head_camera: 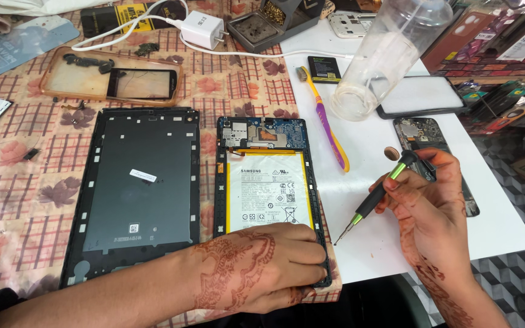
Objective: The person uses a screwdriver to remove and reinsert screws from a disassembled Samsung tablet. They manipulate the back cover and internal components, then reassemble the device by aligning the back cover and securing it with screws.
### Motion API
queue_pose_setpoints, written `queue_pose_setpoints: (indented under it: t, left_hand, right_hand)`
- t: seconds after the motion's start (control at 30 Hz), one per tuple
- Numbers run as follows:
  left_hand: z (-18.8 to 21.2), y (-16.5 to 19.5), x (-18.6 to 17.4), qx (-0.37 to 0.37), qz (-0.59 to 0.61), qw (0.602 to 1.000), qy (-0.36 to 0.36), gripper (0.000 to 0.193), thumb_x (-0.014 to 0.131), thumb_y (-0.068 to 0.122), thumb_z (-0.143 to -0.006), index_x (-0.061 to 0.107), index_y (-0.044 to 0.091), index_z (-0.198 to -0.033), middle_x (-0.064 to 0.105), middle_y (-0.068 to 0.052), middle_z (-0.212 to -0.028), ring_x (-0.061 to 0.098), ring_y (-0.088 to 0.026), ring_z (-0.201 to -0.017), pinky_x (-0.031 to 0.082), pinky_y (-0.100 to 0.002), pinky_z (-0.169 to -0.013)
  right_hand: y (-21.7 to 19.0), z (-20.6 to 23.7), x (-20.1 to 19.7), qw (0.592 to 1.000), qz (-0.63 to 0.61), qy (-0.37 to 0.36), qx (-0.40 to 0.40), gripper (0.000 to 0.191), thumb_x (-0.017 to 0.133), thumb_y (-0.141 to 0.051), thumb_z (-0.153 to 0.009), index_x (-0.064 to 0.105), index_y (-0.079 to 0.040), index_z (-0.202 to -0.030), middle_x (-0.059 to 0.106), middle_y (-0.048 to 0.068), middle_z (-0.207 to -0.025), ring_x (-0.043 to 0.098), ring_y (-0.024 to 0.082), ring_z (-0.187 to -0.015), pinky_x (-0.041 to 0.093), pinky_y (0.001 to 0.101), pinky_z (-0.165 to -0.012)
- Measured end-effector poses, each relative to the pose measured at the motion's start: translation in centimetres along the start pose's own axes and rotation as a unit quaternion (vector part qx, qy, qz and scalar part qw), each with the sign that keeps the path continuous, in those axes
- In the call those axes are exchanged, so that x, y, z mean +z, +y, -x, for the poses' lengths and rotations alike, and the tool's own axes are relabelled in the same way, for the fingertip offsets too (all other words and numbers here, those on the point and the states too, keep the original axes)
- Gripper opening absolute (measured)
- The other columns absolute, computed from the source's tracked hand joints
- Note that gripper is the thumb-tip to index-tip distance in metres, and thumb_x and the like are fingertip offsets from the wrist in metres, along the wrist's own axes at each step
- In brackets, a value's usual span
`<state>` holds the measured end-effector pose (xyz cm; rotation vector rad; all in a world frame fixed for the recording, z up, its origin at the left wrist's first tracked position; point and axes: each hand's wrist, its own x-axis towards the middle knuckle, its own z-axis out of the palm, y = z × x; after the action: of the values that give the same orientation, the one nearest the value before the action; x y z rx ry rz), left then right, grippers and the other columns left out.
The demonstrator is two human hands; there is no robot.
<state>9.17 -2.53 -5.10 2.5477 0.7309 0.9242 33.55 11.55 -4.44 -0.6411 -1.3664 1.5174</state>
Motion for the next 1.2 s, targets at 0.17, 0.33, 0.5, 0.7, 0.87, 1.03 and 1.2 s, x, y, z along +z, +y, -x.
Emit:
queue_pose_setpoints:
  t: [0.17, 0.33, 0.5, 0.7, 0.87, 1.03, 1.2]
  left_hand:
    - [-0.1, -0.2, 0.3, 0.019, -0.022, 0.999, -0.014, 0.014, 0.071, 0.008, -0.088, 0.057, 0.004, -0.092, 0.051, -0.009, -0.104, 0.057, -0.028, -0.109, 0.052, -0.038, -0.093]
    - [-0.5, 0.0, 0.5, 0.002, -0.003, 1.000, -0.003, 0.021, 0.071, 0.008, -0.086, 0.063, 0.003, -0.105, 0.056, -0.007, -0.116, 0.058, -0.027, -0.115, 0.054, -0.035, -0.094]
    - [-0.8, 0.4, 0.0, -0.007, 0.011, 1.000, -0.024, 0.033, 0.071, 0.011, -0.083, 0.066, 0.009, -0.115, 0.057, -0.005, -0.121, 0.058, -0.027, -0.118, 0.052, -0.039, -0.100]
    - [-0.6, 0.7, -0.4, -0.093, -0.014, 0.995, -0.032, 0.015, 0.076, 0.021, -0.080, 0.069, 0.014, -0.091, 0.058, -0.006, -0.115, 0.058, -0.024, -0.114, 0.048, -0.041, -0.098]
    - [-0.3, 0.7, -0.2, -0.087, -0.030, 0.996, 0.015, 0.018, 0.077, 0.025, -0.077, 0.071, 0.015, -0.089, 0.059, -0.007, -0.118, 0.058, -0.024, -0.115, 0.046, -0.041, -0.099]
    - [0.1, 0.6, -0.1, -0.070, -0.059, 0.996, -0.002, 0.013, 0.076, 0.028, -0.088, 0.074, 0.018, -0.097, 0.060, 0.000, -0.106, 0.059, -0.019, -0.112, 0.047, -0.038, -0.100]
    - [-0.1, 0.6, 0.1, -0.054, -0.072, 0.996, -0.001, 0.016, 0.072, 0.027, -0.088, 0.073, 0.019, -0.101, 0.062, 0.006, -0.108, 0.058, -0.016, -0.109, 0.045, -0.035, -0.096]
  right_hand:
    - [0.2, 0.0, -0.2, 1.000, -0.003, -0.013, -0.008, 0.049, 0.060, 0.003, -0.097, 0.043, -0.013, -0.140, 0.065, 0.015, -0.096, 0.062, 0.021, -0.087, 0.050, 0.0379, -0.075]
    - [0.5, 0.0, -0.5, 0.999, -0.005, -0.027, -0.021, 0.052, 0.060, 0.004, -0.095, 0.041, -0.012, -0.140, 0.065, 0.014, -0.096, 0.064, 0.021, -0.091, 0.051, 0.0387, -0.075]
    - [0.6, 0.2, -0.4, 0.999, 0.014, -0.029, -0.032, 0.053, 0.061, 0.007, -0.096, 0.039, -0.011, -0.141, 0.066, 0.016, -0.095, 0.062, 0.021, -0.086, 0.050, 0.0375, -0.076]
    - [0.6, 0.9, 0.1, 0.993, 0.053, -0.020, -0.103, 0.053, 0.060, 0.010, -0.101, 0.034, -0.010, -0.143, 0.065, 0.016, -0.101, 0.063, 0.021, -0.093, 0.053, 0.0367, -0.082]
    - [0.4, 1.3, 0.2, 0.990, 0.090, -0.024, -0.104, 0.057, 0.060, 0.010, -0.099, 0.030, -0.011, -0.143, 0.066, 0.016, -0.101, 0.063, 0.019, -0.091, 0.053, 0.0347, -0.084]
    - [0.4, 1.4, 0.4, 0.987, 0.106, -0.026, -0.116, 0.057, 0.062, 0.011, -0.100, 0.030, -0.011, -0.142, 0.066, 0.017, -0.096, 0.064, 0.018, -0.090, 0.053, 0.0334, -0.083]
    - [0.3, 1.5, 0.3, 0.987, 0.115, -0.031, -0.107, 0.059, 0.064, 0.009, -0.096, 0.030, -0.012, -0.140, 0.069, 0.018, -0.097, 0.064, 0.017, -0.084, 0.053, 0.0308, -0.079]
